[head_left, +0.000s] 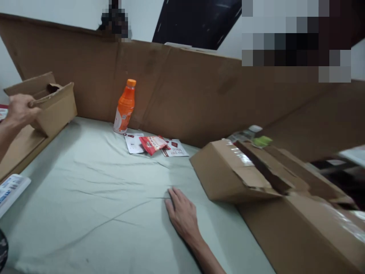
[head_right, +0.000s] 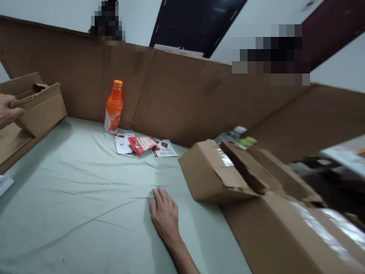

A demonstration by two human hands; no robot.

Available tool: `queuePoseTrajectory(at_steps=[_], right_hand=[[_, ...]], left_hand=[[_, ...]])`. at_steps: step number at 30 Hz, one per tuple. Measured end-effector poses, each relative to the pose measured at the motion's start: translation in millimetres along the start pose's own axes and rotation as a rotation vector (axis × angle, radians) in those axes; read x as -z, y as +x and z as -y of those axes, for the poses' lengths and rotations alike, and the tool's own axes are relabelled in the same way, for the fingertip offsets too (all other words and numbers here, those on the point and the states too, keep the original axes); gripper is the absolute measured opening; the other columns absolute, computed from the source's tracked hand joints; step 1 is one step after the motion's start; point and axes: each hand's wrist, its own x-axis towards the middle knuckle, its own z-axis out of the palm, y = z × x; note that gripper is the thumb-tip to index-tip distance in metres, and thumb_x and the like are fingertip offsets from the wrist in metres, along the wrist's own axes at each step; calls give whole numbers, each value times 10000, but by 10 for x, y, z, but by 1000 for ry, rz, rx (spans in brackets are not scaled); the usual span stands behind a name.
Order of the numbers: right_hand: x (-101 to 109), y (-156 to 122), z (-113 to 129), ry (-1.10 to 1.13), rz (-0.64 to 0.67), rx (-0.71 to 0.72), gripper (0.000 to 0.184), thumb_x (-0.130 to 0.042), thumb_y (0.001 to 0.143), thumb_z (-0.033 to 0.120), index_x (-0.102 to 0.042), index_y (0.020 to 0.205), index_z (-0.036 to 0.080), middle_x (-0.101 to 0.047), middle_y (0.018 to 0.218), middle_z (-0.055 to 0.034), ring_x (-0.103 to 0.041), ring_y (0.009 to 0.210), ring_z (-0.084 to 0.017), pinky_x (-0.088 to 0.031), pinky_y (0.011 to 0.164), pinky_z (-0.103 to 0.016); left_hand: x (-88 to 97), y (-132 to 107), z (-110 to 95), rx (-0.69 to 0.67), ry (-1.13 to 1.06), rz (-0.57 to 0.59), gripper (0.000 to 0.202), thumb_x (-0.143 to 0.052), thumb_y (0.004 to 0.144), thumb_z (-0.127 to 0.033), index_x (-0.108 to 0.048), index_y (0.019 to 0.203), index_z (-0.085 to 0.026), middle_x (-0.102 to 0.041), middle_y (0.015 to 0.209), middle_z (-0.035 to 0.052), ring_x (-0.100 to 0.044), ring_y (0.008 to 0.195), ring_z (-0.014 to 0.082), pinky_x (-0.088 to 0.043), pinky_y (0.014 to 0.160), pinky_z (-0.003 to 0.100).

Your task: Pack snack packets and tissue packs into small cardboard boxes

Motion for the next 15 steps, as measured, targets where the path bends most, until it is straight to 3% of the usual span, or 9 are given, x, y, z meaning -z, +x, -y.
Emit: queuePoseTrajectory(at_steps=[3, 5, 7, 9, 12, 15], right_hand=[[84, 46, 78, 55, 33, -23, 460, -409, 1005, 325, -663, 1342, 142, -631, 1468, -214, -570, 1381, -342, -442, 1100, -520], [125, 63, 119, 83, 44, -39, 438, -443, 1000, 300, -665, 1339, 135, -623, 1475, -218, -557, 1393, -344, -430, 1118, -519], [147, 68, 135, 95, 44, -45, 413, -475, 998, 293, -672, 1332, 150, -624, 1478, -205, -553, 1398, -335, -426, 1130, -510], [160, 73, 119, 107, 40, -46, 393, -498, 997, 298, -683, 1318, 169, -636, 1468, -188, -563, 1387, -319, -434, 1130, -499], [210, 151, 42, 135, 34, -45, 375, -491, 998, 293, -703, 1284, 177, -661, 1435, -172, -605, 1336, -291, -473, 1099, -475], [319, 425, -52, 153, 20, -33, 379, -490, 972, 245, -702, 1281, 184, -648, 1452, -161, -607, 1322, -278, -492, 1076, -458]], left_hand=[[102, -621, -58, -80, -40, -26, 761, -413, 859, -678, -685, 1088, -5, -668, 1366, 72, -558, 1352, 343, -369, 1181, 528], [136, -1089, -150, -179, -108, 11, 652, -460, 883, -700, -702, 1003, -106, -715, 1270, 72, -628, 1282, 273, -435, 1171, 480], [161, -1527, -305, -347, -244, 130, 445, -562, 921, -630, -727, 950, -217, -739, 1156, 25, -670, 1201, 246, -482, 1145, 490], [184, -1877, -521, -507, -369, 238, 267, -577, 966, -467, -752, 894, -278, -738, 1144, 5, -684, 1200, 233, -533, 1098, 435], [208, -2176, -884, -649, -426, 343, 234, -551, 975, -290, -775, 914, -321, -723, 1225, 11, -691, 1210, 225, -571, 1048, 384], [181, -2279, -1145, -713, -430, 325, 255, -542, 955, -234, -772, 900, -332, -715, 1248, 26, -688, 1224, 244, -603, 1012, 393]])
